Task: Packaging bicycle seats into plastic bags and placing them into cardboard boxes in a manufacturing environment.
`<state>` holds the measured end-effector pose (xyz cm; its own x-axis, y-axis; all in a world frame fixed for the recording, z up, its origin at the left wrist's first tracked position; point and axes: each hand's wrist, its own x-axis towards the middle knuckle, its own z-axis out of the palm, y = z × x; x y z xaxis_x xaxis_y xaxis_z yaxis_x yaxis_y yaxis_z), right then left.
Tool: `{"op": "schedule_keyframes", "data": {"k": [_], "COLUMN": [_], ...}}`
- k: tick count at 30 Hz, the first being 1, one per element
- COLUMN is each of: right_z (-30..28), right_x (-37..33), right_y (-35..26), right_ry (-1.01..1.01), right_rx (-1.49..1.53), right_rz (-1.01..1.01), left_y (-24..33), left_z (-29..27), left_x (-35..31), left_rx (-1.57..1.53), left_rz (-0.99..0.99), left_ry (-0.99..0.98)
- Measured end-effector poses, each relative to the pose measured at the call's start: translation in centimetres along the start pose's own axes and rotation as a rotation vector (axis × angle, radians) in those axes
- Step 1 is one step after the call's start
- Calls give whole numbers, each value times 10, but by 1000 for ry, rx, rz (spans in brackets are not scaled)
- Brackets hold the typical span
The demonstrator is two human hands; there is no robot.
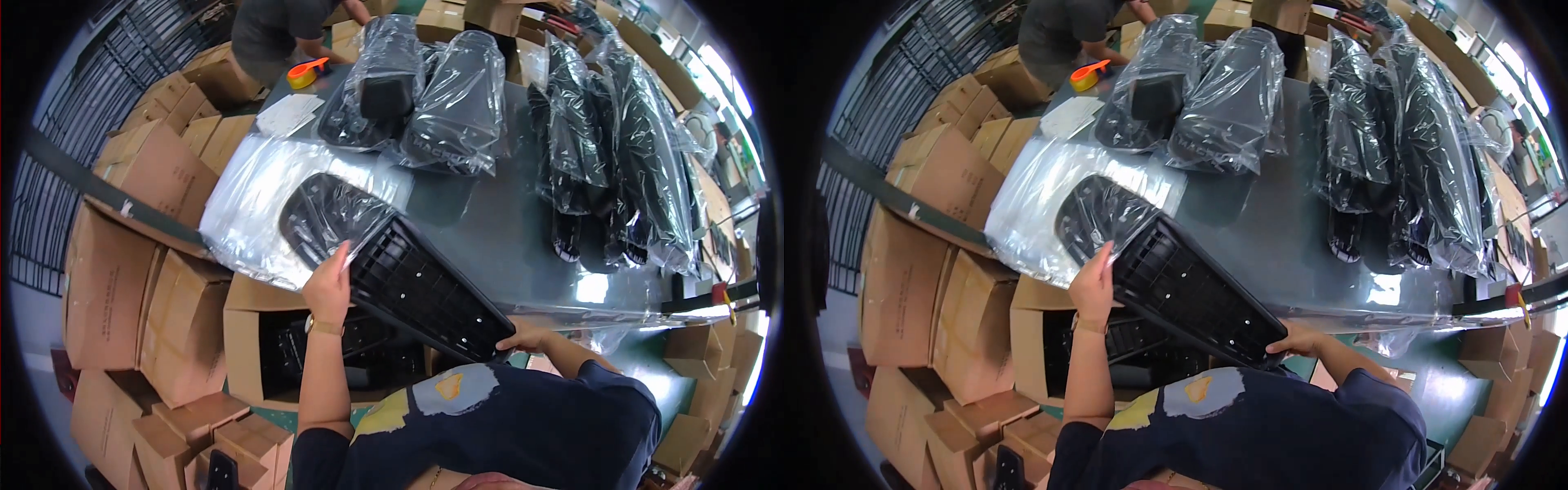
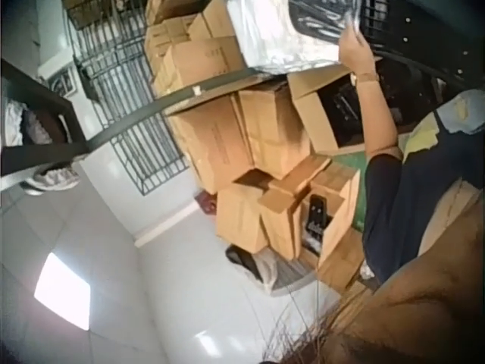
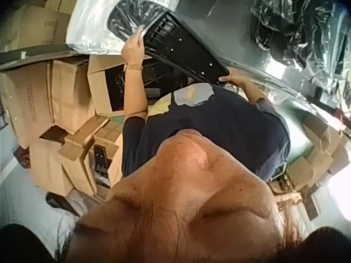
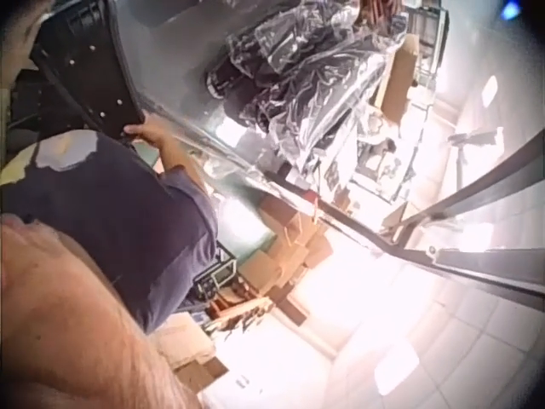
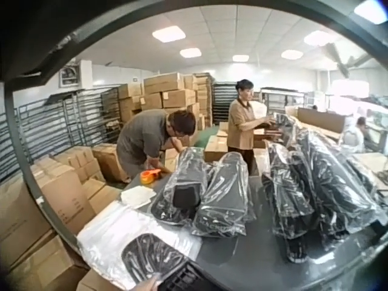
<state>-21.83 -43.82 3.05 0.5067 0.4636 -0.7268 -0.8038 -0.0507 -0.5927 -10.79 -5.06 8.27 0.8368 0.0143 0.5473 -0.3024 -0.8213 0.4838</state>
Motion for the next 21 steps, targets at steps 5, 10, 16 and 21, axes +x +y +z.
{"op": "schedule_keyframes", "data": {"k": [5, 10, 16, 21], "right_z": [27, 82, 97, 110], "right_x": [22, 12, -1, -13], "right_y": [33, 21, 37, 25], "right_ry": [65, 178, 121, 268], "right_rx": [66, -293, 86, -128], "right_rz": [-108, -423, -518, -730], "left_y": [28, 48, 84, 110], "left_z": [0, -20, -61, -116], "left_x": [-2, -5, 19, 69], "left_rx": [-27, -175, -359, -403], "left_rz": [124, 6, 102, 101], "left_ry": [27, 89, 284, 348]}}
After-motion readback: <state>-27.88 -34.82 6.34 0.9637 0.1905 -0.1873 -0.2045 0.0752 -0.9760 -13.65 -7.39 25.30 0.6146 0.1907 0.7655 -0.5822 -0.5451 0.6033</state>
